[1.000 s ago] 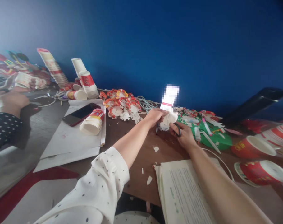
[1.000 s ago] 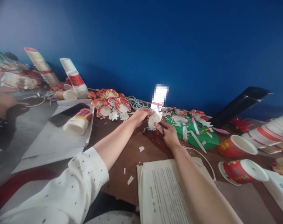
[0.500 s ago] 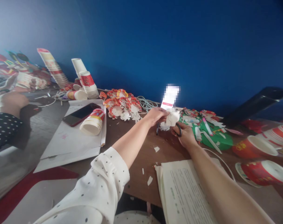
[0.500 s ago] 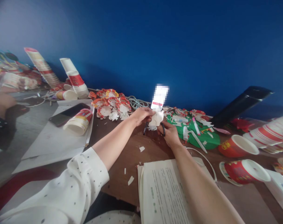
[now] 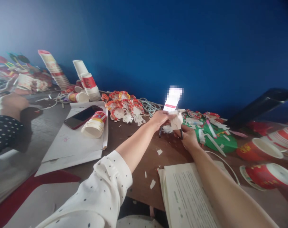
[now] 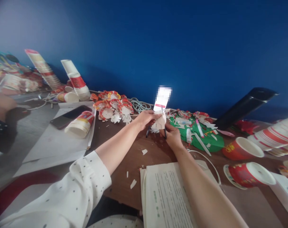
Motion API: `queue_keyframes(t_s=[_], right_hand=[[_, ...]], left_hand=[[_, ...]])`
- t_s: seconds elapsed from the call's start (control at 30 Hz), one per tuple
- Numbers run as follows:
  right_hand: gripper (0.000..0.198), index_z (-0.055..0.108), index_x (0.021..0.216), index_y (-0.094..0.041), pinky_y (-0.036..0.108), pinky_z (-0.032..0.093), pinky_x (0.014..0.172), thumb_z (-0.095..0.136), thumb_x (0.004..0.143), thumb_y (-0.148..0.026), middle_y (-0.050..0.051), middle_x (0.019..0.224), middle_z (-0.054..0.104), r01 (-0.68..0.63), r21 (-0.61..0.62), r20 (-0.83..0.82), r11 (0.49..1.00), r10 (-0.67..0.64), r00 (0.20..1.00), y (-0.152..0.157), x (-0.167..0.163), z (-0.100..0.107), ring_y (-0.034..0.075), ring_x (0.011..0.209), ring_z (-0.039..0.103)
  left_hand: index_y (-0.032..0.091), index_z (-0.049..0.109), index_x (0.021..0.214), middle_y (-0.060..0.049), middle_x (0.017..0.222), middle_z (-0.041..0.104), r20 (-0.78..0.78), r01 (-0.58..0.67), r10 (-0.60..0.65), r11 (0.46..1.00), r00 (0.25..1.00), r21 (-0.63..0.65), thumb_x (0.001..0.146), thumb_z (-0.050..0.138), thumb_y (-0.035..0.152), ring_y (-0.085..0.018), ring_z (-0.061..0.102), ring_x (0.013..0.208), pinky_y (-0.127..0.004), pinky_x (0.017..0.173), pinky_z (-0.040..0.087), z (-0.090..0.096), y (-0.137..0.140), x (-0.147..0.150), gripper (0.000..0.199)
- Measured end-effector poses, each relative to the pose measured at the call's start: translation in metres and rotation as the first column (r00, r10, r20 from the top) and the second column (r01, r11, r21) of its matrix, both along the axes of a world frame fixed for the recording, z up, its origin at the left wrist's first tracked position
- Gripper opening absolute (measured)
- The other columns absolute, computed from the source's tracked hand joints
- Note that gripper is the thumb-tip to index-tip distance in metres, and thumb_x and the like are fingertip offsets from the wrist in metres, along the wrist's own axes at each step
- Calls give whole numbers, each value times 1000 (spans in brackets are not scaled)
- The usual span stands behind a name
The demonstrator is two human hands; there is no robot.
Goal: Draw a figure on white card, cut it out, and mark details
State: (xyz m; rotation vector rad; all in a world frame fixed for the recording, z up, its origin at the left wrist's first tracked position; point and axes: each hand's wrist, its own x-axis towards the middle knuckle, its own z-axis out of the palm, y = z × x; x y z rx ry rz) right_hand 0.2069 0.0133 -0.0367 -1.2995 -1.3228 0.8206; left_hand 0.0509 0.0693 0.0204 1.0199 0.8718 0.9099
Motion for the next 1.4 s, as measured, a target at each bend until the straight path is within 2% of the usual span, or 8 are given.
queue_keyframes(t_s=[0.17, 0.4, 0.67, 0.93, 1.2, 1.4], right_hand=[[18, 61, 53, -21, 27, 31, 50, 71, 66, -28, -2, 50, 55, -11, -8, -25, 1000, 11, 1000, 2, 3, -6, 12, 51, 42], [20, 60, 53, -22, 28, 32, 48, 71, 67, -32, -2, 48, 51, -19, -6, 13, 1000, 19, 1000, -3, 0, 4, 12, 49, 40], [20, 59, 52, -22, 28, 30, 48, 71, 65, -32, -2, 48, 52, 14, -1, 26, 1000, -14, 1000, -3, -3, 4, 12, 49, 40], [14, 62, 55, -22, 28, 31, 47, 68, 65, -30, -3, 47, 50, 25, 9, 57, 1000, -25, 998, -2, -3, 3, 13, 48, 39], [20, 55, 50, -23, 28, 31, 47, 66, 66, -28, -2, 46, 50, 27, 22, 115, 999, -30, 993, -4, -3, 6, 13, 48, 40], [18, 56, 51, -24, 28, 31, 48, 66, 66, -29, -2, 46, 51, 33, 26, 119, 999, -36, 992, -4, -3, 6, 14, 49, 40]], left_hand=[[14, 58, 64, 2, 52, 56, 6, -14, 14, 1000, 1000, 12, 76, 86, 25, -6, 48, 48, -21, 51, 38, -3, 2, 3, 32], [13, 62, 65, 2, 54, 56, 18, 15, -16, 998, 1000, 53, 77, 85, 24, -5, 46, 48, -22, 52, 40, -7, 5, 0, 28], [12, 64, 68, 1, 54, 57, 20, 20, -20, 999, 1000, 34, 79, 83, 21, -5, 44, 47, -22, 51, 37, -6, 5, -1, 24], [13, 61, 65, 2, 54, 54, 17, 31, -32, 998, 999, 59, 76, 86, 24, -5, 43, 48, -22, 50, 32, -11, 9, -4, 29], [13, 65, 69, 1, 59, 58, 11, 46, -46, 998, 999, 48, 73, 88, 27, -5, 43, 51, -23, 53, 32, -14, 12, -5, 27], [13, 65, 69, 1, 59, 58, 24, 46, -47, 998, 999, 44, 71, 89, 26, -5, 44, 51, -22, 52, 30, -15, 13, -5, 27]])
